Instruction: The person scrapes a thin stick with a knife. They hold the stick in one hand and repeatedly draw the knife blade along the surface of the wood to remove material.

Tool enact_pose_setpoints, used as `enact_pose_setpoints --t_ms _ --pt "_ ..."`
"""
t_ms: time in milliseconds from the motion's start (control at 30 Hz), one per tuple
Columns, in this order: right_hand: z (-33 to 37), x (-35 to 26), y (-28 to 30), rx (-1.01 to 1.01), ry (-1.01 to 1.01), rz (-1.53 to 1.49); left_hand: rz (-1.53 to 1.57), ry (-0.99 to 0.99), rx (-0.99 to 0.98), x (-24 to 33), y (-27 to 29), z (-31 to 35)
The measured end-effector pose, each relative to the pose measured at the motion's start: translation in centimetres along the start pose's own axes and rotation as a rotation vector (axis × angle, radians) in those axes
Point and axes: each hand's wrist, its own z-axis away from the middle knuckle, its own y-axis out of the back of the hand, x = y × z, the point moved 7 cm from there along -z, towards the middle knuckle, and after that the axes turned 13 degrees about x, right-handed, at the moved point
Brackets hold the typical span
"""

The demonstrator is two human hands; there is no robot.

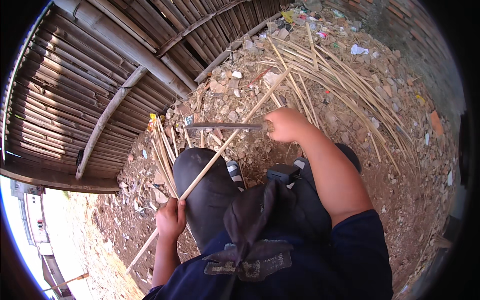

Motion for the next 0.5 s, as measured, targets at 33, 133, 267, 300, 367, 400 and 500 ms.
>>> enact_pose_setpoints --t_ms 33,133,267,300,367,400,500 --pt "-0.1 1.2 -0.6 0.002 -0.01 0.004 0.026 0.0 -0.014 0.1 -0.3 -0.2" --pt "-1.8 4.8 -1.7 0.114 -0.246 -0.103 0.043 0.009 -0.045 0.2 -0.5 -0.6" --pt "-0.7 0.6 -0.6 0.147 -0.073 -0.09 0.056 0.018 -0.036 -0.2 -0.1 0.1" --pt "-0.4 0.0 -0.6 0.137 -0.073 -0.094 0.052 0.024 -0.045 -0.3 -0.3 0.2" --pt "0.0 -1.3 -0.9 0.158 0.049 -0.058 0.092 0.007 -0.034 -0.3 -0.6 0.4" --pt "-0.8 1.2 -1.9 0.091 -0.078 -0.108 0.092 -0.037 -0.033 -0.1 -0.9 0.2" --pt "-2.4 7.4 -3.8 0.098 -0.342 -0.286 0.043 -0.007 -0.099 -0.6 -1.3 -1.0"
